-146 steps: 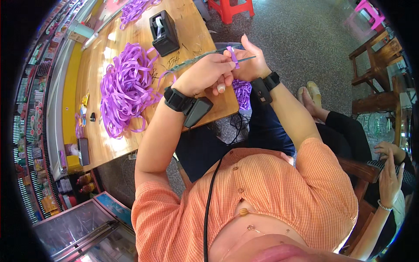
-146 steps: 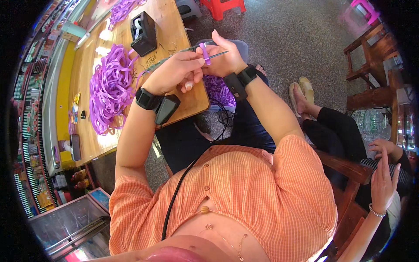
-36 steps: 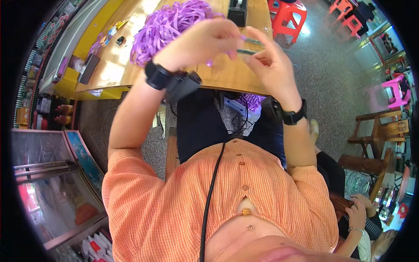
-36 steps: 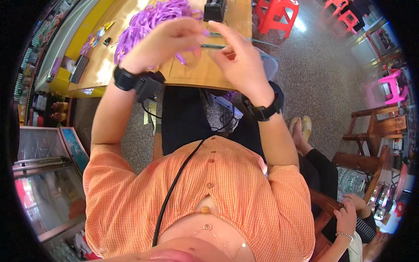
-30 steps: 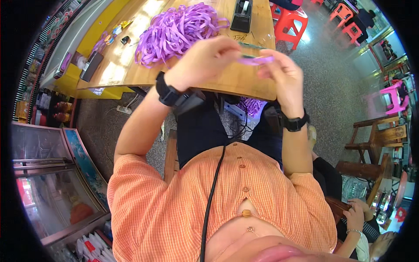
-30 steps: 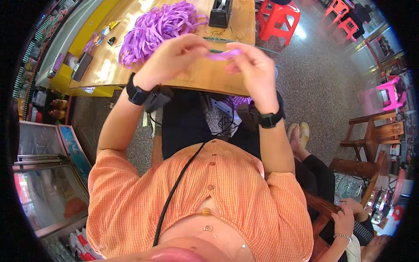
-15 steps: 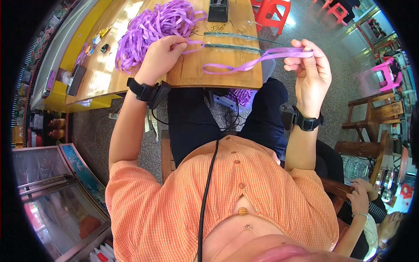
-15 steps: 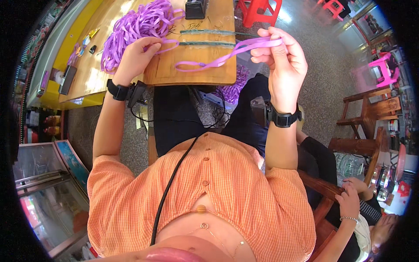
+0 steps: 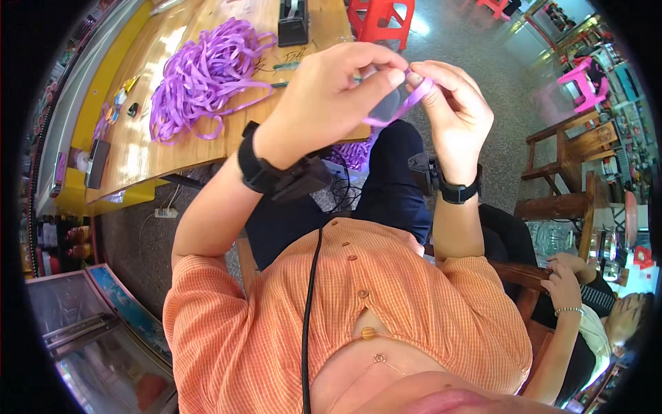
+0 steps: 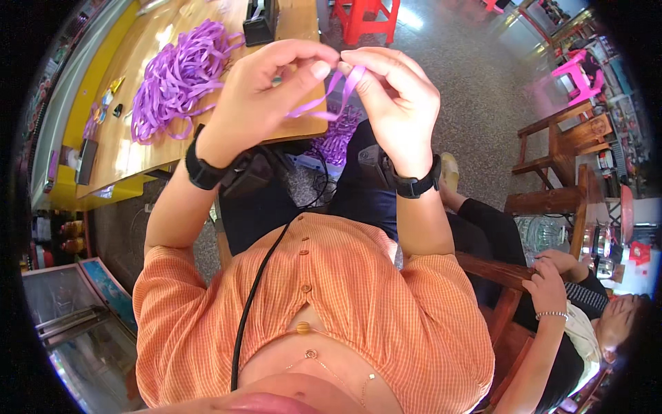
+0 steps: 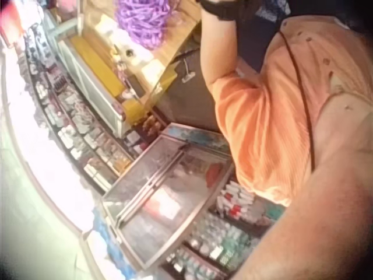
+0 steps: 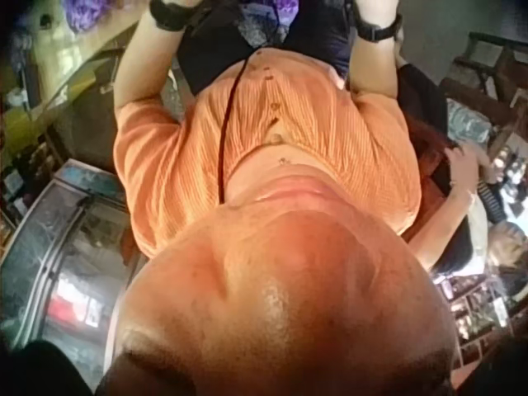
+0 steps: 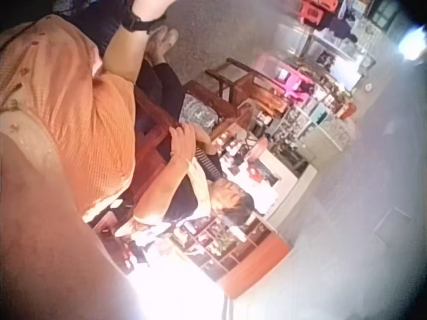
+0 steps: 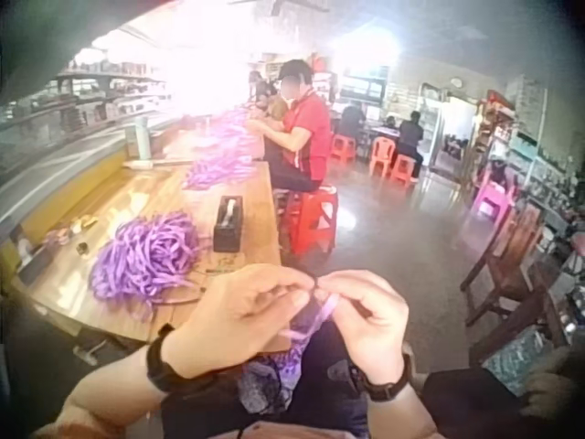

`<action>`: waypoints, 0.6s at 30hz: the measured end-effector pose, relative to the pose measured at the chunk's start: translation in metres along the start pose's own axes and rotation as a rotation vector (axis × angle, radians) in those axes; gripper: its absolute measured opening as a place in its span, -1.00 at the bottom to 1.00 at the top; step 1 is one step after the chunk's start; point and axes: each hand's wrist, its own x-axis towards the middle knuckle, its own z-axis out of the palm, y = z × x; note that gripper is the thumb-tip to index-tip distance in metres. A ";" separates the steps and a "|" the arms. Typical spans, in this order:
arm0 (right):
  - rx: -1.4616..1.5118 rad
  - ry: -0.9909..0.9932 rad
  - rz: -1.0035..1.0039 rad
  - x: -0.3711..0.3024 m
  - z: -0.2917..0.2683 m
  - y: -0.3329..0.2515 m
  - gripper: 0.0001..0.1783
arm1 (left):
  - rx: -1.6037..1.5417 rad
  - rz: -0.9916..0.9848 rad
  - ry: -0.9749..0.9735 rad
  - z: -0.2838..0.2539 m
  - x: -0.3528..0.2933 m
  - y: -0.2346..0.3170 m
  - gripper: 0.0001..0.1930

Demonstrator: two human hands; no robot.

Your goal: Tying purple ribbon strips onto a mesh base to create decorative items.

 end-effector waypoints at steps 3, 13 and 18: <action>-0.008 0.020 -0.032 -0.002 -0.010 -0.004 -0.83 | 0.021 0.206 0.089 0.022 0.011 -0.006 -0.73; 0.454 0.186 -0.019 -0.020 -0.070 0.021 -0.83 | -0.218 -0.367 -0.534 0.013 0.020 -0.043 -0.73; 0.314 0.137 -0.075 -0.037 -0.100 0.039 -0.82 | -0.525 -0.390 -0.340 -0.012 0.017 -0.064 -0.69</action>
